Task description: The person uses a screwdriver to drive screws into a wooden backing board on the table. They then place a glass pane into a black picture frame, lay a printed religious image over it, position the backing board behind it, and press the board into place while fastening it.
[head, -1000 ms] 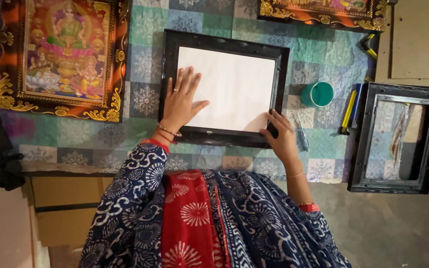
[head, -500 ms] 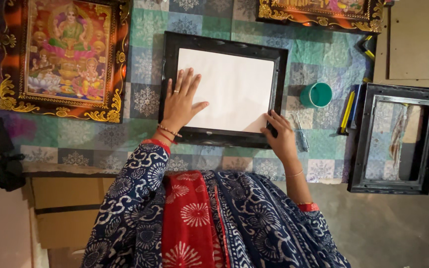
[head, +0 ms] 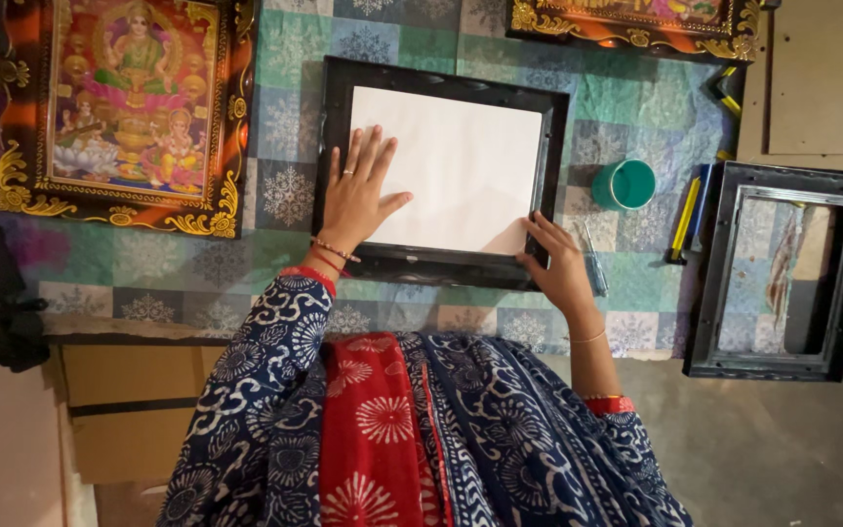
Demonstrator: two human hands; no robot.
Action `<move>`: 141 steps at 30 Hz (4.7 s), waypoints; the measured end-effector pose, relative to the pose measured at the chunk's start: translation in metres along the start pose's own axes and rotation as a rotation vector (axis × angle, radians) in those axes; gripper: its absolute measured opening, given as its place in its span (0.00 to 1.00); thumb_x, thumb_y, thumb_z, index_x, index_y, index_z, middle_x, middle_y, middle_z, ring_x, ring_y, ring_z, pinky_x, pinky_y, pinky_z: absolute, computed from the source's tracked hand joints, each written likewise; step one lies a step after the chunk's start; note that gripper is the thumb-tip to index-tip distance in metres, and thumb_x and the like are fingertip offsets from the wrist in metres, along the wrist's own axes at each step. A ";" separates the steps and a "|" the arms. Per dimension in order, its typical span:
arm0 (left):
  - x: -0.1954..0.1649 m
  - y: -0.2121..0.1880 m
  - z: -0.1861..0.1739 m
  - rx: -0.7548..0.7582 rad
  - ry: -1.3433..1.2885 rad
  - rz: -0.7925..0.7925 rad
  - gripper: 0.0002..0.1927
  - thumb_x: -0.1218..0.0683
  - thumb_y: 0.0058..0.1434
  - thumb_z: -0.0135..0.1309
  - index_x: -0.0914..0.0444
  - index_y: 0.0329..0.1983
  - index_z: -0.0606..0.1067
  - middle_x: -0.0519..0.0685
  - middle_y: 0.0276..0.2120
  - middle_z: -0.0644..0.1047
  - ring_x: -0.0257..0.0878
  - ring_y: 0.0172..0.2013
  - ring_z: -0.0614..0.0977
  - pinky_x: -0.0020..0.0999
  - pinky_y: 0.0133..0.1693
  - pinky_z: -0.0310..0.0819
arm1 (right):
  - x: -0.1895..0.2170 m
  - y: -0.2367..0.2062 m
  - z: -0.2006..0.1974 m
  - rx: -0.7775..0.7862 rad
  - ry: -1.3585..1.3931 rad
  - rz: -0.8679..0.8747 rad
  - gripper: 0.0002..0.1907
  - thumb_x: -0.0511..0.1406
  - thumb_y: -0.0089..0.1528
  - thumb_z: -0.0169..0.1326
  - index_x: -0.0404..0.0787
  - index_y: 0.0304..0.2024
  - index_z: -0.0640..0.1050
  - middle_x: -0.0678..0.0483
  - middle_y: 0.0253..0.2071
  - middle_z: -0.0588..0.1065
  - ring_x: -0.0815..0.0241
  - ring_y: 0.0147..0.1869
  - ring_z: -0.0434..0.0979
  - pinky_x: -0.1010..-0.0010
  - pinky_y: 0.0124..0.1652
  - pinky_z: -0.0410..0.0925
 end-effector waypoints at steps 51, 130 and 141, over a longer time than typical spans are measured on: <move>-0.068 0.105 -0.004 -0.082 -0.099 0.226 0.34 0.45 0.61 0.62 0.66 0.66 0.70 0.56 0.63 0.70 0.53 0.65 0.68 0.53 0.67 0.59 | 0.049 -0.021 0.044 -0.072 -0.196 -0.003 0.32 0.42 0.61 0.62 0.44 0.66 0.72 0.45 0.72 0.64 0.36 0.77 0.57 0.52 0.69 0.57; -0.014 -0.073 -0.094 -0.316 -0.280 -0.157 0.40 0.45 0.73 0.51 0.70 0.78 0.51 0.64 0.74 0.59 0.61 0.75 0.58 0.57 0.73 0.47 | -0.206 -0.130 -0.175 -0.488 -0.495 0.556 0.39 0.44 0.62 0.65 0.28 0.67 0.68 0.29 0.61 0.67 0.29 0.64 0.66 0.46 0.63 0.62; -0.039 -0.090 -0.088 -0.328 -0.298 -0.179 0.38 0.46 0.74 0.50 0.69 0.78 0.52 0.65 0.74 0.60 0.62 0.74 0.59 0.59 0.73 0.47 | -0.066 -0.020 -0.096 -0.523 -0.339 0.083 0.31 0.35 0.66 0.63 0.35 0.69 0.68 0.39 0.67 0.67 0.37 0.71 0.64 0.49 0.68 0.58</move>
Point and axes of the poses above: each hand's wrist, its own y-axis towards the middle knuckle, its own z-axis out of the palm, x = y × z, the point moved 9 cm from there along y, towards the middle knuckle
